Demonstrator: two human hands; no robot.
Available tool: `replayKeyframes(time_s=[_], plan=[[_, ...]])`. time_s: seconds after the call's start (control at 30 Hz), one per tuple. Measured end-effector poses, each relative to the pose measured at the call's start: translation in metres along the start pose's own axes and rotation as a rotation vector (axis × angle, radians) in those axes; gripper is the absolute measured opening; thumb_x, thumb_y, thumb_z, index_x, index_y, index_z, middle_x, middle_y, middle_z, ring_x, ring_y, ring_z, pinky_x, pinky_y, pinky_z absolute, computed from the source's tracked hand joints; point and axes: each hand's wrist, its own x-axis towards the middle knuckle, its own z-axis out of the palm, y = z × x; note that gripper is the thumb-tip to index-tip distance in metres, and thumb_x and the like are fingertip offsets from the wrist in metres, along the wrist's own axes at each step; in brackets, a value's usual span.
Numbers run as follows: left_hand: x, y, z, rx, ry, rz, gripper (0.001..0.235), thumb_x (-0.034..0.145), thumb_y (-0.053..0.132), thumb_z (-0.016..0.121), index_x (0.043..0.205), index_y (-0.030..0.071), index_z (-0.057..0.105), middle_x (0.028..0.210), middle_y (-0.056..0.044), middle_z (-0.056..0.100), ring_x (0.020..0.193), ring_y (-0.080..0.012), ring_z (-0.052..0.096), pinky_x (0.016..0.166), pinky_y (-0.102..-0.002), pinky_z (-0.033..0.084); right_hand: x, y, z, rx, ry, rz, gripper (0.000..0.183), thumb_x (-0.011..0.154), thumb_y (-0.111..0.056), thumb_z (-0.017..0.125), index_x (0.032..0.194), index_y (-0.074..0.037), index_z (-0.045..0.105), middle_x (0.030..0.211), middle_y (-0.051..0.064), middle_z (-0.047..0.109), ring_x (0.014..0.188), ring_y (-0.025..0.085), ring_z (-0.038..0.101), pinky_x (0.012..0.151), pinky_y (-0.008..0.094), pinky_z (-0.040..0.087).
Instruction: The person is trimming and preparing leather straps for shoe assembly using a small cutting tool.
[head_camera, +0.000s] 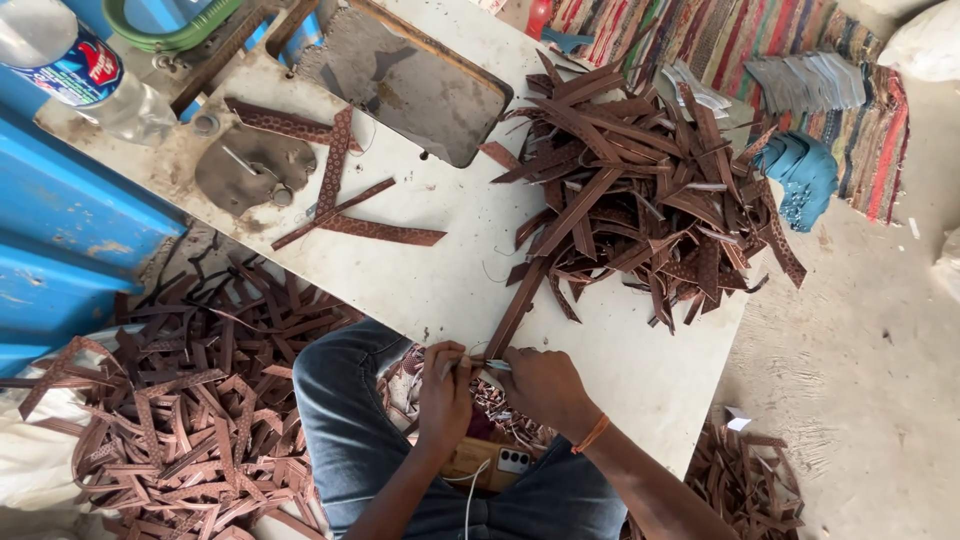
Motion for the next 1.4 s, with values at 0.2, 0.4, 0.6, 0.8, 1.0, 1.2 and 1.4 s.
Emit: replayKeyframes(time_s=[0.2,0.4,0.6,0.8,1.0,1.2,1.4], plan=[[-0.002,0.009,-0.004,0.127,-0.013,0.019,0.023,0.107,0.020,0.051,0.106,-0.001,0.061,0.117,-0.017,0.060,0.089,-0.0350,0.070,0.071,-0.045,0.057,0.006,-0.005,0.003,-0.013,-0.017,-0.008,0.028,0.097,-0.031,0.060,0.098,-0.005,0.067,0.071,0.016,0.069,0.060,0.036,0.068,0.055,0.049,0.052],[0.011,-0.004,-0.045,-0.815,0.244,-0.554,0.024,0.105,0.018,0.050,0.109,-0.001,0.065,0.097,-0.018,0.065,0.089,-0.0343,0.077,0.084,-0.044,0.064,0.002,-0.001,0.008,0.010,-0.001,0.037,0.033,0.103,-0.039,0.058,0.097,-0.009,0.068,0.077,0.013,0.072,0.064,0.034,0.068,0.058,0.047,0.052],[-0.028,-0.073,-0.080,-0.678,0.129,-0.697,0.025,0.099,0.016,0.059,0.112,-0.004,0.063,0.102,-0.013,0.070,0.086,-0.0236,0.075,0.077,-0.038,0.064,-0.027,-0.010,0.011,0.107,0.122,0.202,0.054,0.080,-0.033,0.077,0.125,-0.005,0.061,0.128,0.020,0.062,0.063,0.032,0.073,0.056,0.042,0.061],[-0.055,-0.159,-0.040,-0.565,-0.077,-0.892,0.027,0.098,0.016,0.061,0.112,-0.004,0.073,0.104,-0.017,0.077,0.092,-0.0215,0.076,0.076,-0.033,0.063,-0.034,-0.019,0.035,0.404,0.352,0.171,0.036,0.083,-0.031,0.083,0.110,-0.010,0.071,0.103,0.010,0.072,0.077,0.025,0.077,0.066,0.036,0.062],[-0.046,-0.143,-0.012,-0.277,-0.321,-0.667,0.026,0.097,0.021,0.063,0.111,0.001,0.073,0.094,-0.013,0.078,0.083,-0.0203,0.077,0.072,-0.036,0.063,-0.021,-0.145,-0.044,0.712,0.233,-0.196,0.043,0.081,-0.017,0.081,0.124,-0.013,0.074,0.115,0.010,0.072,0.085,0.024,0.075,0.073,0.034,0.060],[-0.031,-0.110,0.008,0.069,-0.579,-0.398,0.025,0.095,0.026,0.066,0.109,0.007,0.073,0.082,-0.009,0.079,0.073,-0.0188,0.079,0.067,-0.038,0.063,-0.013,-0.032,0.024,1.022,0.507,0.248,0.026,0.088,-0.009,0.080,0.113,-0.006,0.076,0.105,0.003,0.077,0.087,0.010,0.074,0.070,0.028,0.063],[0.092,0.071,0.036,0.321,-0.227,0.047,0.026,0.102,0.036,0.064,0.100,0.011,0.071,0.077,-0.009,0.067,0.059,-0.0301,0.065,0.058,-0.044,0.051,-0.066,0.079,0.096,1.098,0.607,0.548,0.022,0.092,-0.007,0.077,0.111,0.005,0.075,0.085,0.004,0.067,0.077,0.008,0.057,0.071,0.024,0.050]])
